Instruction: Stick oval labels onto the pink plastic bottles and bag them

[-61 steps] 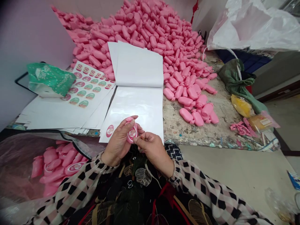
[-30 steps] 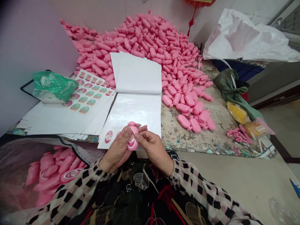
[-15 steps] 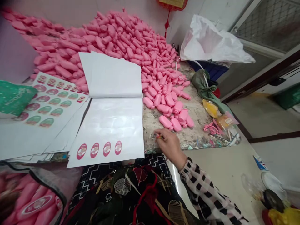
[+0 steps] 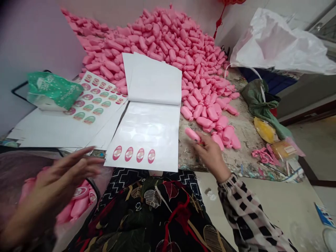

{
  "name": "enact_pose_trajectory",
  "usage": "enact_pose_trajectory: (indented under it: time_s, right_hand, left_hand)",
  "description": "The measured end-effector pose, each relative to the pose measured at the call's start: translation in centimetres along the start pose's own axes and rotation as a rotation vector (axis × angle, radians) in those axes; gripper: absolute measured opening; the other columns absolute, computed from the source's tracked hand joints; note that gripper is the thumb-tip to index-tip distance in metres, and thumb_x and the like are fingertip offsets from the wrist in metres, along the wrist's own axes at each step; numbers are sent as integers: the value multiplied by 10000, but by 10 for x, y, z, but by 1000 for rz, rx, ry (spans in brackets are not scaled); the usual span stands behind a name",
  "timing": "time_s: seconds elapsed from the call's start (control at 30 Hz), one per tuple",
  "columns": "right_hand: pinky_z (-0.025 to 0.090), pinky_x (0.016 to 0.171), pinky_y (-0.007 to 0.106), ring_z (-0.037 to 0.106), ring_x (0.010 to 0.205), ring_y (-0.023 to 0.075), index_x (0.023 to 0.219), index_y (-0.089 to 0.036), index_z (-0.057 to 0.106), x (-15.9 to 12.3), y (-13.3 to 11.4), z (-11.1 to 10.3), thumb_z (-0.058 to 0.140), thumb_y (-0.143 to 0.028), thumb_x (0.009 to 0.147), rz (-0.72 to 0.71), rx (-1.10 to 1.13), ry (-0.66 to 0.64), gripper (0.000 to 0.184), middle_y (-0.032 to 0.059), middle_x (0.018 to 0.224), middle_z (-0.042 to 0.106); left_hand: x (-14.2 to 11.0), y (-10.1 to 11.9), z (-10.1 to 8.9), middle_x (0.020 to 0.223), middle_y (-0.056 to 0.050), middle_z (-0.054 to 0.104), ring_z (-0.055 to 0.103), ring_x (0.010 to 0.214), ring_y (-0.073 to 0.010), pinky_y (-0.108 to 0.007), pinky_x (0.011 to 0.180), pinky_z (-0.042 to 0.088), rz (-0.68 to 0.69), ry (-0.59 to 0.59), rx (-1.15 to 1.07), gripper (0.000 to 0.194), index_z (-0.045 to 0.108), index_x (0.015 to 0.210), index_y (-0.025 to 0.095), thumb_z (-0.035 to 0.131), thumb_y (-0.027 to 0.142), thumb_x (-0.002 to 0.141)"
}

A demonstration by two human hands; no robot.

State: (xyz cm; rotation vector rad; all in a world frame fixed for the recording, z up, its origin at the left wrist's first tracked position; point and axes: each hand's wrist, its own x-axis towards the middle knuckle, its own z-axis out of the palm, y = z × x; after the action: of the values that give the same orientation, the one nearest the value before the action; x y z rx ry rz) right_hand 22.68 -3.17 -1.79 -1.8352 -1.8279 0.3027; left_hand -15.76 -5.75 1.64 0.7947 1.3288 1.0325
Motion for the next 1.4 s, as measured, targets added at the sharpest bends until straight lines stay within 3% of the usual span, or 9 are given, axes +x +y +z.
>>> enact_pose_trajectory:
  time_s: [0.13, 0.23, 0.33, 0.47, 0.67, 0.77, 0.93, 1.23, 1.4]
  right_hand:
    - [459, 926, 341, 558, 1118, 179, 1293, -279, 515, -19, -65, 3, 482, -163, 880, -459, 232, -265, 430, 39, 1253, 592]
    - [479, 876, 311, 568, 1084, 165, 1268, -293, 535, -27, -94, 3, 496, -189, 887, -550, 274, -388, 398, 44, 1325, 518]
    - [479, 833, 307, 575, 1001, 165, 1237, -257, 562, -25, -94, 6, 486, -330, 914, -358, 358, -314, 339, 67, 1133, 568]
    - [446, 741, 298, 583, 825, 160, 990, -235, 672, -18, -79, 26, 433, -360, 936, -104, 173, -218, 275, 31, 851, 596]
    - [378, 683, 275, 586, 820, 157, 930, -241, 638, -16, -84, 53, 472, -356, 916, -86, -110, -190, 203, 16, 904, 634]
    - [353, 654, 271, 581, 807, 152, 922, -247, 643, -15, -90, 56, 466, -375, 921, -109, -195, -198, 218, 16, 894, 626]
    - [329, 631, 278, 576, 819, 157, 921, -241, 649, -13, -92, 57, 445, -361, 933, -157, -276, -202, 237, 22, 892, 616]
    - [328, 610, 262, 565, 760, 142, 895, -242, 664, -7, -86, 56, 489, -370, 911, -180, -169, -266, 217, 13, 860, 620]
    - [347, 639, 268, 574, 777, 152, 852, -237, 653, -9, -89, 61, 526, -360, 884, -52, -51, -256, 180, 8, 853, 637]
  left_hand:
    - [30, -19, 63, 1008, -200, 677, 690, 739, -229, -320, 627, 557, -573, -807, -327, 621, 534, 1211, 117, 393, 616, 870]
    - [40, -35, 84, 904, -198, 683, 685, 656, -201, -270, 556, 552, -721, -1040, -380, 606, 581, 1081, 42, 408, 586, 879]
    - [34, -38, 78, 865, -126, 683, 672, 646, -155, -219, 556, 540, -600, -958, -343, 321, 570, 1070, 89, 584, 325, 853]
    - [22, -27, 62, 948, -72, 668, 672, 739, -163, -283, 698, 549, -390, -683, -243, 388, 532, 1121, 187, 662, 159, 756]
    - [31, -13, 65, 1251, -50, 570, 618, 947, -158, -291, 840, 517, -28, -504, 111, 382, 601, 1111, 224, 656, 171, 737]
    - [39, -14, 74, 1258, -60, 559, 631, 881, -165, -297, 729, 547, 86, -415, 266, 329, 573, 1057, 217, 653, 216, 738]
    - [49, -19, 89, 1089, -109, 614, 635, 580, -133, -294, 538, 539, 53, -303, 327, 376, 463, 1071, 208, 650, 276, 752]
    - [59, -26, 92, 1026, -127, 610, 615, 529, -125, -253, 468, 508, 29, -307, 203, 382, 501, 1035, 191, 701, 244, 713]
    - [63, -29, 92, 997, -120, 604, 612, 532, -135, -265, 467, 504, 6, -317, 213, 372, 517, 1036, 187, 692, 238, 712]
